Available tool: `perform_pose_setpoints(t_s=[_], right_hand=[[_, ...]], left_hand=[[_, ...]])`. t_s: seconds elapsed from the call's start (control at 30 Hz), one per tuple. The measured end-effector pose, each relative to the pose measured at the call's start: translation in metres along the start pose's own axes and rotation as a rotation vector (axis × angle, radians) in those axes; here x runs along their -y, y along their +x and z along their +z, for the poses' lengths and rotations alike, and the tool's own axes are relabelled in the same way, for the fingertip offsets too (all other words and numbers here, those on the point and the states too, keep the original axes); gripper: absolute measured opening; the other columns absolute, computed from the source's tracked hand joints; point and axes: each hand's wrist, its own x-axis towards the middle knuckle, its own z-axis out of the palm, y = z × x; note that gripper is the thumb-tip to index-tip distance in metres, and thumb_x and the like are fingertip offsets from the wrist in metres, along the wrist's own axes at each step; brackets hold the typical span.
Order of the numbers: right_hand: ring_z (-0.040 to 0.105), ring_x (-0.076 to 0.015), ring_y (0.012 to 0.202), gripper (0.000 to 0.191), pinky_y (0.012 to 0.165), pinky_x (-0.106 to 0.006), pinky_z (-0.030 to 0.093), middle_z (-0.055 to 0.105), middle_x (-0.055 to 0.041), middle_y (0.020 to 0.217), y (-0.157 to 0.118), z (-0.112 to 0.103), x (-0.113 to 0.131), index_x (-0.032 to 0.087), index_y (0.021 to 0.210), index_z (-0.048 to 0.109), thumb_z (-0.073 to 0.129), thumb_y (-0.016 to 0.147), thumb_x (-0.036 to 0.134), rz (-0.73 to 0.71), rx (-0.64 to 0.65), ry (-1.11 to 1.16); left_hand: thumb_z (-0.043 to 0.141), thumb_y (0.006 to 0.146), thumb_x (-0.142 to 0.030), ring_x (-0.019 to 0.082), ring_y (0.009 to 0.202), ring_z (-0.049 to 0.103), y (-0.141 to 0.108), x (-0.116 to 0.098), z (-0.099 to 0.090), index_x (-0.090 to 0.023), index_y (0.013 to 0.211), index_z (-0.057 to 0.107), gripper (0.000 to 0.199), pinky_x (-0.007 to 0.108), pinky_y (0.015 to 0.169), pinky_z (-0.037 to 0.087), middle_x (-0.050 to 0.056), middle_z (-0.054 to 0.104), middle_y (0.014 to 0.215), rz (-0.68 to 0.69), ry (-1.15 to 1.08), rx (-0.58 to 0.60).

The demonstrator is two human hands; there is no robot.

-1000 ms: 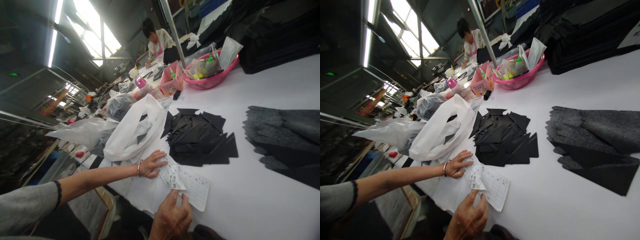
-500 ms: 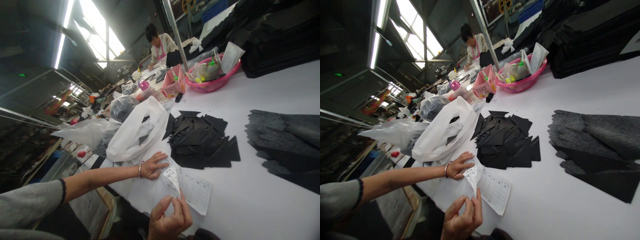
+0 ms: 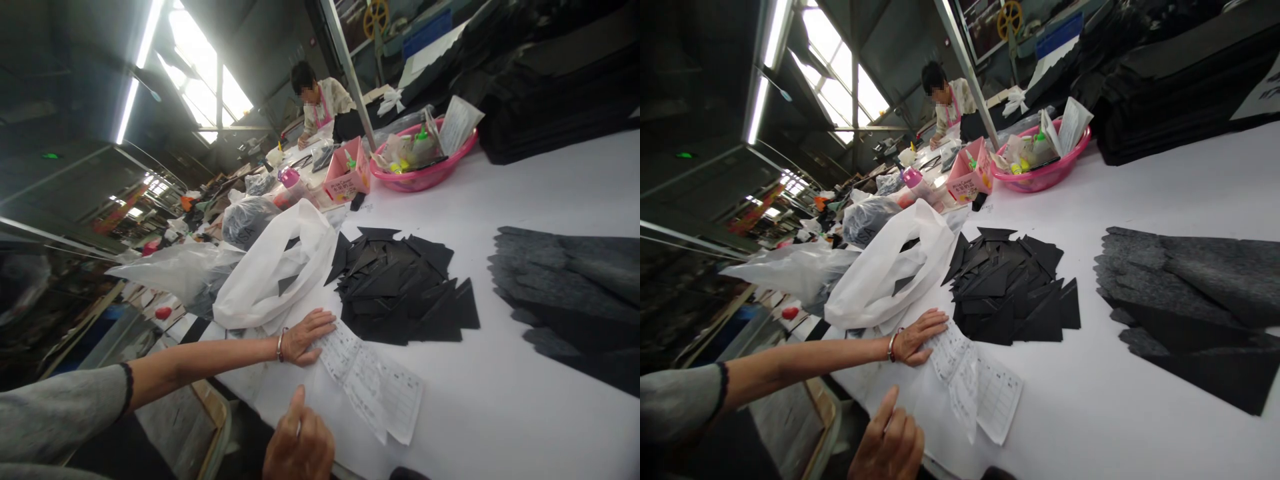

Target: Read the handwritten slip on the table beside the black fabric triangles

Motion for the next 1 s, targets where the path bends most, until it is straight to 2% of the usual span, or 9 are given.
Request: perform_pose_setpoints(t_s=[0.1, 0.17, 0.43, 0.63, 0.8, 0.9, 1.0], right_hand=[[0.059, -0.0199, 0.060, 0.056, 0.052, -0.032, 0.050, 0.058, -0.0038, 0.074, -0.002, 0.012, -0.001, 0.007, 0.142, 0.039, 0.046, 0.087, 0.001, 0.011, 0.179, -0.348], [0.056, -0.0186, 0.056, 0.056, 0.048, -0.030, 0.047, 0.054, -0.0007, 0.068, 0.001, 0.018, -0.004, 0.002, 0.143, 0.037, 0.042, 0.087, -0.001, 0.059, 0.251, -0.462], [0.054, -0.0163, 0.054, 0.057, 0.045, -0.026, 0.043, 0.050, 0.0024, 0.065, 0.006, 0.019, -0.012, 0.002, 0.146, 0.032, 0.037, 0.090, 0.001, 0.077, 0.242, -0.539], [0.054, -0.0167, 0.054, 0.051, 0.044, -0.026, 0.043, 0.049, 0.0023, 0.064, 0.012, 0.016, -0.013, 0.002, 0.141, 0.040, 0.036, 0.090, 0.001, 0.047, 0.252, -0.560], [0.056, -0.0178, 0.056, 0.054, 0.045, -0.026, 0.044, 0.051, 0.0010, 0.065, 0.013, 0.010, -0.010, 0.000, 0.144, 0.035, 0.036, 0.090, -0.001, 0.072, 0.278, -0.531], [0.060, -0.0194, 0.061, 0.059, 0.048, -0.028, 0.046, 0.057, -0.0018, 0.071, 0.016, -0.001, -0.009, 0.001, 0.149, 0.027, 0.043, 0.092, 0.006, 0.137, 0.227, -0.491], [0.060, -0.0221, 0.058, 0.060, 0.045, -0.031, 0.045, 0.058, -0.0038, 0.071, 0.027, -0.011, -0.012, 0.009, 0.149, 0.032, 0.052, 0.093, 0.019, 0.321, 0.101, -0.498]], left_hand=[[0.042, 0.086, -0.031, 0.034, 0.138, 0.035, 0.000, 0.000, 0.000, -0.012, 0.148, 0.029, 0.066, 0.059, 0.113, 0.030, 0.020, 0.039, 0.146, 0.000, 0.003, 0.005], [0.042, 0.087, -0.031, 0.034, 0.137, 0.036, 0.000, 0.001, 0.000, -0.012, 0.148, 0.029, 0.065, 0.059, 0.113, 0.030, 0.021, 0.040, 0.145, -0.002, 0.003, 0.008], [0.041, 0.090, -0.033, 0.035, 0.137, 0.036, -0.001, 0.001, 0.000, -0.012, 0.148, 0.030, 0.063, 0.060, 0.113, 0.031, 0.021, 0.039, 0.146, 0.001, -0.006, -0.007], [0.045, 0.091, -0.033, 0.035, 0.137, 0.036, -0.002, 0.001, -0.001, -0.020, 0.144, 0.041, 0.055, 0.060, 0.113, 0.031, 0.017, 0.032, 0.151, 0.017, -0.001, -0.011], [0.046, 0.089, -0.032, 0.036, 0.137, 0.035, -0.002, 0.001, 0.000, -0.020, 0.144, 0.041, 0.057, 0.060, 0.112, 0.032, 0.017, 0.031, 0.151, 0.013, 0.013, -0.009], [0.045, 0.088, -0.031, 0.036, 0.137, 0.035, -0.002, 0.002, 0.000, -0.020, 0.143, 0.042, 0.056, 0.060, 0.112, 0.033, 0.017, 0.031, 0.151, 0.012, 0.027, -0.005], [0.044, 0.090, -0.034, 0.036, 0.136, 0.036, -0.001, 0.001, -0.001, -0.018, 0.143, 0.043, 0.054, 0.061, 0.111, 0.034, 0.018, 0.034, 0.149, 0.004, 0.042, 0.004]])
